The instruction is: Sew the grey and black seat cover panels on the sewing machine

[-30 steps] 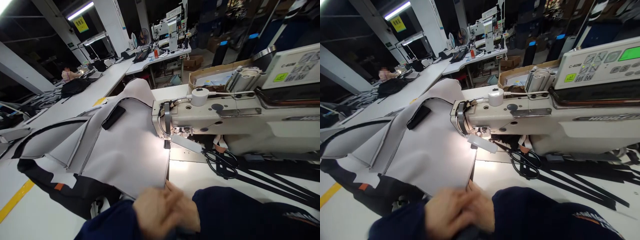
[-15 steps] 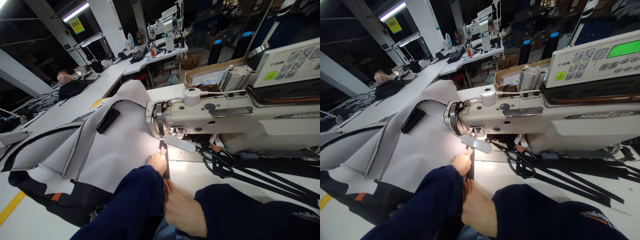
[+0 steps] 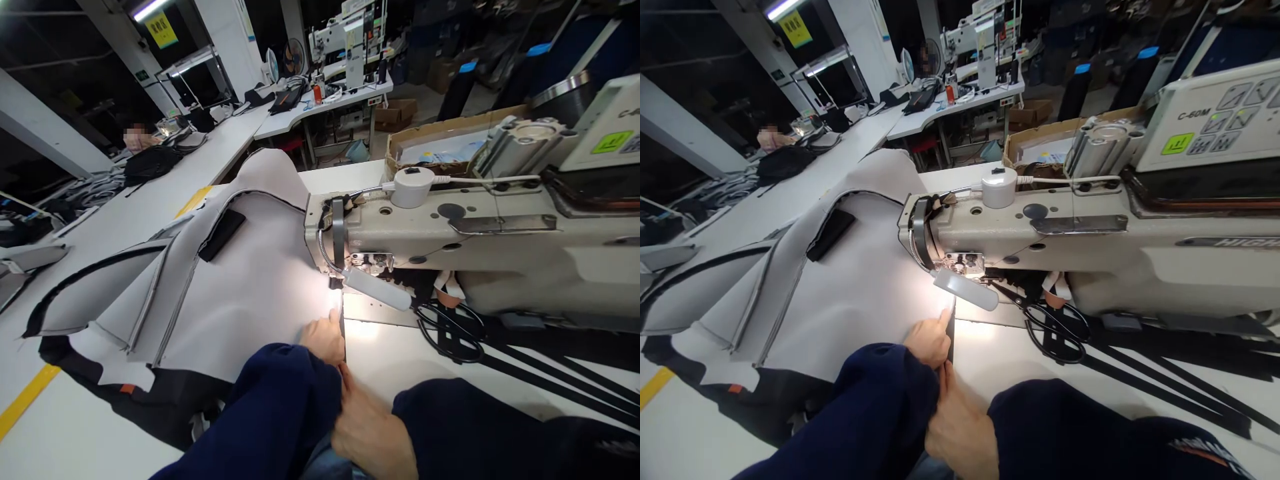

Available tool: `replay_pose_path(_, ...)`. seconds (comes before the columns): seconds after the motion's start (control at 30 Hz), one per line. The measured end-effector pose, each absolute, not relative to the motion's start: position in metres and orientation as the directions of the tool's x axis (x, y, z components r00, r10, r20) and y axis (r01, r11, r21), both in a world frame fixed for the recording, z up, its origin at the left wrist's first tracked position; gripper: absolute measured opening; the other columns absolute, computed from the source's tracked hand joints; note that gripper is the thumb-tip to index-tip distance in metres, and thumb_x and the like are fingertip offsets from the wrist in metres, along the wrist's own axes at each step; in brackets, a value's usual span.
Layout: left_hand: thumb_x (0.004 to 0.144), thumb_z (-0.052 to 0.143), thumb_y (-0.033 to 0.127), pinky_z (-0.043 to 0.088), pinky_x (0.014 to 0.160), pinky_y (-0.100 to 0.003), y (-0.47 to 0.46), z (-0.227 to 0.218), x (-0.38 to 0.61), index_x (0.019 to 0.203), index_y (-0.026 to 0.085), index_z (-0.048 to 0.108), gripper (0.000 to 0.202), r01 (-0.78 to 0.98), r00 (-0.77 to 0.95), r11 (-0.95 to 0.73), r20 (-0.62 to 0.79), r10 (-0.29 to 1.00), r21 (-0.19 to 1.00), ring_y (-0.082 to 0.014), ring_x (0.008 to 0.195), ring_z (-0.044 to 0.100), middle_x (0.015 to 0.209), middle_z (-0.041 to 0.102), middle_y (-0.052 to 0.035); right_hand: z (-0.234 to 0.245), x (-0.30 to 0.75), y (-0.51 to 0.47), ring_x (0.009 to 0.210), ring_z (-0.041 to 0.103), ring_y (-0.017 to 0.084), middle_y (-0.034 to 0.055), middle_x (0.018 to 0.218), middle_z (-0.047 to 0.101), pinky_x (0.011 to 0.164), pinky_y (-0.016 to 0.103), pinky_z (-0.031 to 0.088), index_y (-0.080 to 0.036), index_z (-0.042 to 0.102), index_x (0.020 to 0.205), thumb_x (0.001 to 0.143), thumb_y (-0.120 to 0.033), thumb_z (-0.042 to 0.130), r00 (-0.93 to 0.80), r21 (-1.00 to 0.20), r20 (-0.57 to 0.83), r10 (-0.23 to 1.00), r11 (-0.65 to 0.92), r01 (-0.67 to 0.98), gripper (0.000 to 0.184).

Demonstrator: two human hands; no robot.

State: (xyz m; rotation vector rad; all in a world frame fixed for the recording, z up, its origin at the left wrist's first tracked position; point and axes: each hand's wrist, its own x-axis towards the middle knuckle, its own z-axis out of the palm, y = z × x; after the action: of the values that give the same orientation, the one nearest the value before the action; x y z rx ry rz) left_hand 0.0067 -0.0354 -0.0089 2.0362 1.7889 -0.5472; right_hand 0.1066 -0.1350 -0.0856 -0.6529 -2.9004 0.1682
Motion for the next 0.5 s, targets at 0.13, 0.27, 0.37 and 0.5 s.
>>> replay_pose_path(0.13,0.082,0.038,0.020,0.050,0.078,-0.039,-0.029,-0.011,0.008,0.139,0.014,0.041,0.057,0.994,0.101,-0.107,-0.471,0.876,0.014,-0.0299,0.092,0.065,0.100,0.069,-0.0133,-0.077,0.106,-0.127,0.106,0.056,0.040,0.0163,0.091,0.069,0.098,0.068,0.032,-0.014,0.072,0.069,0.077,-0.018,0.064,-0.915,-0.047,0.087,0.393,0.920,0.390,0.012)
replay_pose_path(0.27,0.082,0.037,0.022,0.050,0.074,-0.039,-0.015,-0.014,0.011,0.132,0.015,0.048,0.052,0.994,0.100,-0.109,-0.412,0.906,0.002,-0.0302,0.088,0.066,0.095,0.069,-0.0139,-0.068,0.108,-0.112,0.111,0.054,0.040,0.0193,0.093,0.069,0.102,0.067,0.029,-0.008,0.074,0.087,0.078,-0.010,0.062,-0.873,0.007,0.096,0.479,0.876,0.482,0.015)
replay_pose_path(0.37,0.083,0.035,0.022,0.050,0.073,-0.041,-0.004,-0.014,0.010,0.124,0.016,0.056,0.046,0.994,0.105,-0.109,-0.388,0.916,0.011,-0.0317,0.088,0.066,0.093,0.069,-0.0148,-0.070,0.110,-0.101,0.112,0.052,0.043,0.0205,0.091,0.069,0.101,0.068,0.027,-0.008,0.075,0.084,0.078,-0.015,0.066,-0.849,-0.031,0.116,0.516,0.856,0.516,0.013)
replay_pose_path(0.5,0.081,0.039,0.025,0.049,0.074,-0.041,0.010,-0.014,0.006,0.121,0.018,0.058,0.044,0.993,0.117,-0.110,-0.366,0.923,0.040,-0.0320,0.089,0.065,0.095,0.069,-0.0152,-0.079,0.109,-0.089,0.112,0.051,0.045,0.0165,0.078,0.069,0.099,0.068,0.027,-0.014,0.075,0.066,0.073,-0.018,0.074,-0.853,-0.093,0.111,0.510,0.860,0.502,0.008)
